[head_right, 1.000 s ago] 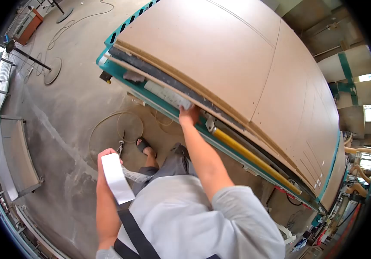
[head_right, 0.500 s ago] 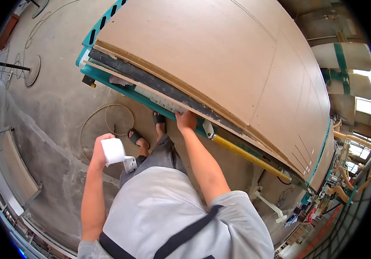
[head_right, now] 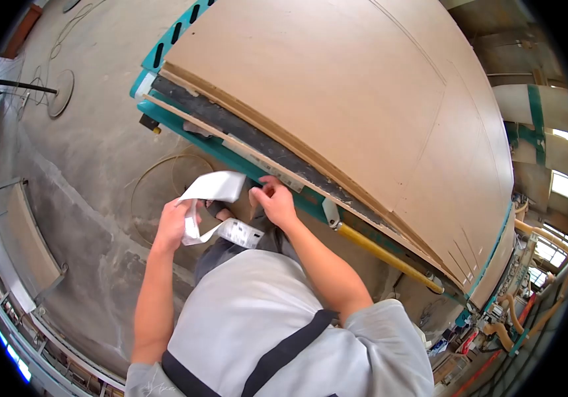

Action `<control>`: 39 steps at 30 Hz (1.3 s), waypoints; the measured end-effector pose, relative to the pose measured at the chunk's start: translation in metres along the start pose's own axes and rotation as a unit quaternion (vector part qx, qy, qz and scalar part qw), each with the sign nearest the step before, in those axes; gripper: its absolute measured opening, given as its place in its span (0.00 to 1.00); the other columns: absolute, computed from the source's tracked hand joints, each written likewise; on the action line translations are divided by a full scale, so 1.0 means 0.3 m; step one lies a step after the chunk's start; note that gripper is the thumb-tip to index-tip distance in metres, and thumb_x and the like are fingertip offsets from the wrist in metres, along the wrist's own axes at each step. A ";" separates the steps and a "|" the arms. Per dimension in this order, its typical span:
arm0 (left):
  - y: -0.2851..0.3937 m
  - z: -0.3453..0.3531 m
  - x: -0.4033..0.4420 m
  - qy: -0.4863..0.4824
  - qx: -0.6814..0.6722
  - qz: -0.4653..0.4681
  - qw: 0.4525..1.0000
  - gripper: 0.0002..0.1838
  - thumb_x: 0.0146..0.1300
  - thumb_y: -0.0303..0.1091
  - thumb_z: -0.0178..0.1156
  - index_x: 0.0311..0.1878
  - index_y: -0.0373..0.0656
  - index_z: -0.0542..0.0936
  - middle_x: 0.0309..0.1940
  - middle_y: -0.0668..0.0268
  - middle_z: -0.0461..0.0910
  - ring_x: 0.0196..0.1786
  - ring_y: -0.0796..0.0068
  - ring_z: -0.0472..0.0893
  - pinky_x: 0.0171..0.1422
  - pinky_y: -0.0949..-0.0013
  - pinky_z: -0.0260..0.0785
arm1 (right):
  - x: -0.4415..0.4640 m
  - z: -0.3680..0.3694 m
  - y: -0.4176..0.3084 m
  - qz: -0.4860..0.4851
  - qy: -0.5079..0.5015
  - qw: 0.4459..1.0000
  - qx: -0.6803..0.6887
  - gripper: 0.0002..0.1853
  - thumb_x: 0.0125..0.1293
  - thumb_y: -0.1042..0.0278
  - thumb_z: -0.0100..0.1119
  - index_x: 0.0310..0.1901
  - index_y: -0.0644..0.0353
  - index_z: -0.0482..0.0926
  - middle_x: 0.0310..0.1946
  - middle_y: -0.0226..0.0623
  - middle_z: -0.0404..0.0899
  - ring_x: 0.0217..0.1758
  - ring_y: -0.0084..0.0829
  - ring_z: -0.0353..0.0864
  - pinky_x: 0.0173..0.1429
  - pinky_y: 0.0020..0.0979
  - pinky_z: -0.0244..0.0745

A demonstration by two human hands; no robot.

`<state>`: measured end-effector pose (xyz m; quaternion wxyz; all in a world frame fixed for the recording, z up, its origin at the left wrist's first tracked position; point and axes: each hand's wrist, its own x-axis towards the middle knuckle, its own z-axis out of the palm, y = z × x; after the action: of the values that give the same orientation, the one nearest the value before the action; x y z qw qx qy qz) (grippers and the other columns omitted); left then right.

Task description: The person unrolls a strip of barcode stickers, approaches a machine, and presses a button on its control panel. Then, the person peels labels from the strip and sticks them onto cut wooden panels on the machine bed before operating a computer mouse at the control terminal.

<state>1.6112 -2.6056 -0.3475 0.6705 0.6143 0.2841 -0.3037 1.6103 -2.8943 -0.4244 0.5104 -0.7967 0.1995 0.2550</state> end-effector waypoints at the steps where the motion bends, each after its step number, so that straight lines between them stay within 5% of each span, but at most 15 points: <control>1: 0.014 0.004 -0.008 -0.004 -0.009 -0.007 1.000 0.15 0.75 0.38 0.52 0.44 0.38 0.84 0.25 0.67 0.81 0.25 0.78 0.78 0.30 0.70 0.68 | -0.036 0.029 -0.048 -0.024 -0.093 0.989 0.112 0.20 0.70 0.64 0.67 0.59 0.64 0.78 0.49 0.37 0.84 0.52 0.27 0.82 0.56 0.31 0.77; 3: 0.006 0.007 -0.002 0.000 -0.044 0.020 0.999 0.15 0.76 0.38 0.52 0.44 0.38 0.84 0.27 0.66 0.82 0.26 0.78 0.79 0.31 0.70 0.69 | -0.121 0.086 -0.173 -0.074 -0.205 0.956 0.198 0.22 0.69 0.60 0.69 0.59 0.63 0.80 0.44 0.33 0.85 0.43 0.22 0.80 0.49 0.30 0.77; 4: -0.009 0.006 0.009 0.017 -0.056 0.029 0.998 0.15 0.77 0.38 0.52 0.44 0.38 0.83 0.28 0.66 0.82 0.27 0.77 0.79 0.32 0.70 0.70 | -0.150 0.092 -0.231 -0.151 -0.257 0.946 0.126 0.21 0.71 0.62 0.68 0.60 0.62 0.80 0.46 0.33 0.85 0.42 0.20 0.80 0.49 0.27 0.77; 7: 0.071 0.013 -0.038 0.029 -0.131 0.024 0.991 0.15 0.77 0.37 0.52 0.45 0.37 0.84 0.30 0.65 0.82 0.29 0.76 0.80 0.36 0.69 0.75 | -0.263 0.135 -0.407 -0.142 -0.311 0.937 0.078 0.15 0.71 0.64 0.68 0.51 0.66 0.84 0.38 0.28 0.84 0.38 0.17 0.76 0.43 0.25 0.74; 8: 0.083 0.006 -0.050 0.032 -0.134 0.031 0.990 0.15 0.77 0.37 0.52 0.45 0.37 0.84 0.30 0.65 0.82 0.29 0.76 0.80 0.36 0.69 0.75 | -0.299 0.148 -0.453 -0.101 -0.285 0.949 0.095 0.11 0.71 0.64 0.68 0.43 0.67 0.85 0.29 0.24 0.79 0.32 0.15 0.70 0.36 0.24 0.68; 12: 0.163 -0.019 -0.152 0.046 -0.248 0.102 0.962 0.13 0.75 0.32 0.53 0.48 0.33 0.83 0.36 0.64 0.84 0.32 0.77 0.81 0.36 0.70 0.74 | -0.363 0.166 -0.496 -0.095 -0.267 0.952 0.115 0.11 0.72 0.65 0.69 0.36 0.64 0.83 0.26 0.19 0.73 0.28 0.13 0.64 0.30 0.24 0.59; 21: 0.174 -0.106 -0.353 0.035 -0.097 0.197 0.975 0.10 0.70 0.28 0.59 0.41 0.33 0.86 0.27 0.73 0.80 0.31 0.87 0.75 0.34 0.76 0.66 | -0.576 0.247 -0.471 -0.082 -0.255 0.942 0.203 0.08 0.73 0.68 0.67 0.41 0.64 0.82 0.29 0.19 0.75 0.30 0.11 0.67 0.33 0.21 0.64; 32: 0.153 0.096 -0.426 -0.088 0.013 0.208 0.974 0.09 0.66 0.24 0.58 0.41 0.32 0.86 0.27 0.73 0.80 0.30 0.86 0.73 0.33 0.76 0.63 | -0.810 0.131 -0.326 -0.131 -0.127 0.939 0.291 0.08 0.71 0.71 0.68 0.46 0.61 0.80 0.31 0.20 0.78 0.34 0.11 0.73 0.38 0.19 0.69; 35: 0.151 0.201 -0.489 -0.122 0.044 0.232 0.964 0.09 0.67 0.28 0.59 0.39 0.32 0.85 0.27 0.75 0.78 0.29 0.86 0.71 0.32 0.76 0.61 | -0.905 0.073 -0.282 -0.171 -0.048 0.929 0.325 0.13 0.70 0.71 0.68 0.52 0.62 0.78 0.36 0.25 0.79 0.35 0.14 0.74 0.40 0.21 0.72; 37: 0.144 0.293 -0.551 -0.110 0.111 0.236 0.959 0.10 0.69 0.31 0.59 0.37 0.33 0.84 0.26 0.77 0.75 0.30 0.86 0.70 0.32 0.76 0.60 | -0.973 -0.007 -0.231 -0.234 0.044 0.955 0.178 0.24 0.64 0.71 0.72 0.61 0.61 0.77 0.39 0.31 0.82 0.37 0.19 0.78 0.43 0.26 0.76; 39: 0.078 0.421 -0.590 -0.152 0.107 0.327 0.926 0.11 0.69 0.34 0.60 0.36 0.35 0.82 0.26 0.77 0.73 0.30 0.85 0.69 0.32 0.75 0.58 | -0.999 -0.035 -0.125 -0.341 0.117 0.915 0.179 0.29 0.65 0.67 0.72 0.67 0.59 0.76 0.41 0.38 0.82 0.39 0.31 0.81 0.46 0.33 0.79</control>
<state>1.5142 -2.7198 -0.1881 0.6980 0.6877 -0.0727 -0.1859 1.3972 -2.8716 -0.2111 0.6733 -0.7358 0.0163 -0.0699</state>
